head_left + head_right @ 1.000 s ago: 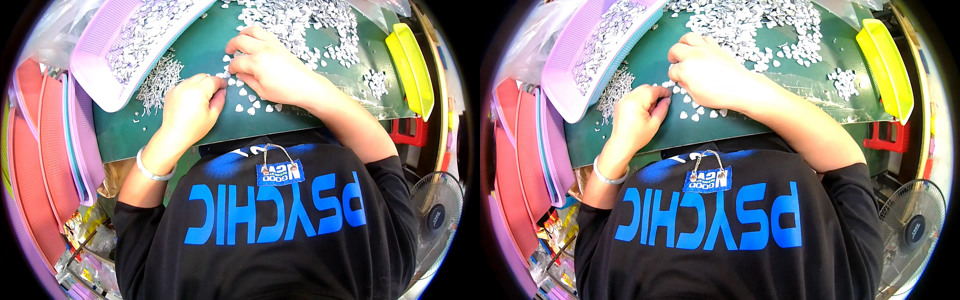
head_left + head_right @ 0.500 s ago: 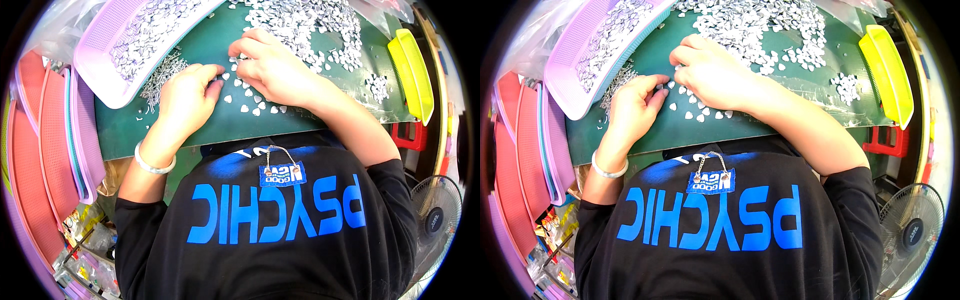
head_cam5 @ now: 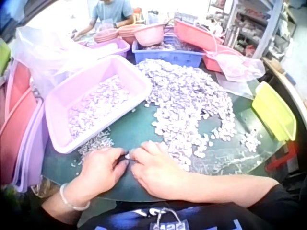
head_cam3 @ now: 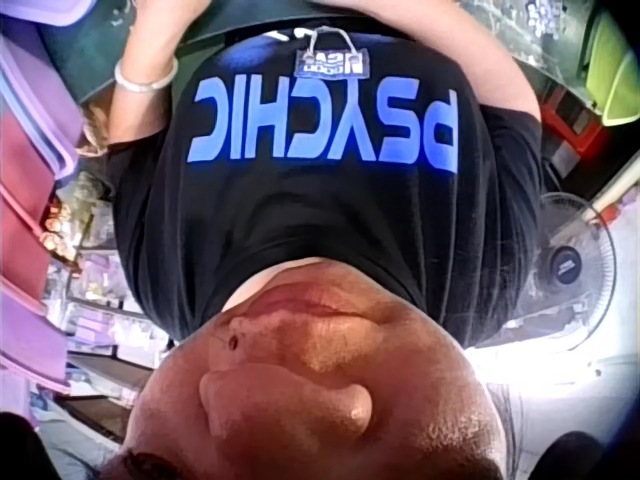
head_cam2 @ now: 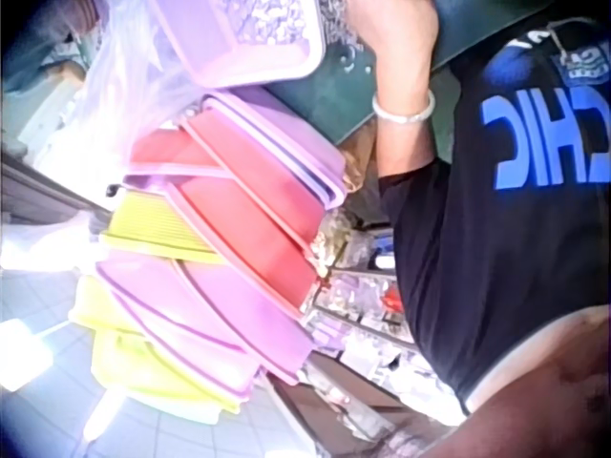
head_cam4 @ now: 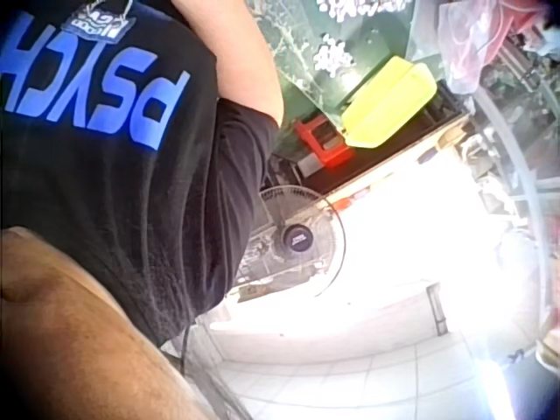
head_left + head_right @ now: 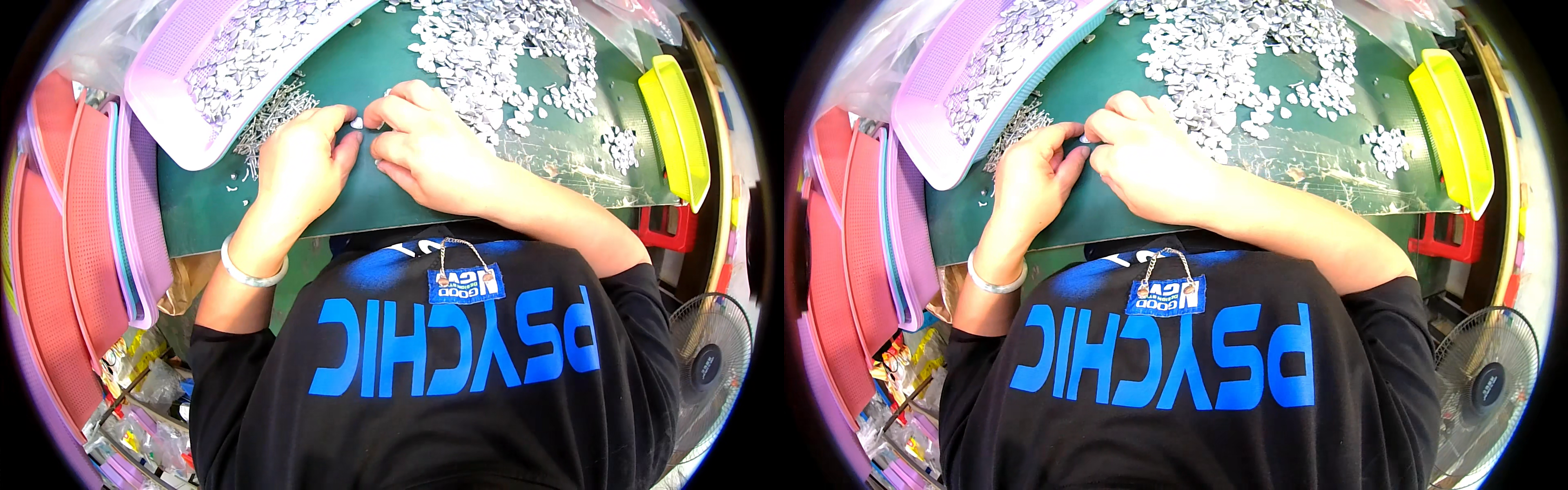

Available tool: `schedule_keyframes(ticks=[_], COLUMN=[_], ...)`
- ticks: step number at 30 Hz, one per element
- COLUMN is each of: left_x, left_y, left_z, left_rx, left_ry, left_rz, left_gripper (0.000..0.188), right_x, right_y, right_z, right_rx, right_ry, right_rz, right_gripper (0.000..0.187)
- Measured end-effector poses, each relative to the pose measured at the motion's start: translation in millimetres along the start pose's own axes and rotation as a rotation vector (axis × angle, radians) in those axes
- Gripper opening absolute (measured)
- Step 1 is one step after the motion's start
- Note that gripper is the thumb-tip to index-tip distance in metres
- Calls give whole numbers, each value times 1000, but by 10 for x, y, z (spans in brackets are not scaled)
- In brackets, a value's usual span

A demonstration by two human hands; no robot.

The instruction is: The person sits at a green table and uses both hands to pick up small silver heart-shaped pieces and thin metal pins. They repeatedly insert the pins into the hearts and place the assembled items into a purple basket on the left side of the table.

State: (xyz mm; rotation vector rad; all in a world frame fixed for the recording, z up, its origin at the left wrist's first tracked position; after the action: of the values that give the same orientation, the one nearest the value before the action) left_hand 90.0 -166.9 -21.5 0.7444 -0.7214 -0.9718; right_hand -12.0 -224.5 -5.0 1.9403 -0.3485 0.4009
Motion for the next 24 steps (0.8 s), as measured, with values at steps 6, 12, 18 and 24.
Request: schedule_keyframes(ticks=[6, 12, 18, 24], left_x=[-24, -81, -78, 23], left_y=[-16, 25, 27, 765], left_z=[21, -34, 121, 292], left_rx=[27, -50, -44, -96], left_ry=[18, 12, -75, -121], left_rz=[-62, -9, -102, 217], left_gripper=[17, 15, 16, 19], right_x=[-57, -129, -83, -57], right_y=[53, 284, 228, 306], right_z=[-11, 248, 405, 493], right_rx=[34, 27, -195, -91], right_ry=[41, -84, -109, -140], right_rz=[-7, 0, -22, 22], right_gripper=[5, 17, 29, 20])
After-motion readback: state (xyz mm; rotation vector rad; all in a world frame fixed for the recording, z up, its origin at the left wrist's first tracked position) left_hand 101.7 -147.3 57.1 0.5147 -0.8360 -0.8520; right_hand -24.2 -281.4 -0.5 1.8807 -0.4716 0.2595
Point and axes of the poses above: each hand's wrist, its own x-axis towards the middle knuckle, its own y-axis out of the back of the hand, z = x × y, the point moved 8 cm from there along x, towards the middle knuckle, and after that the axes turned 2 degrees about z, right-handed, at the moved point
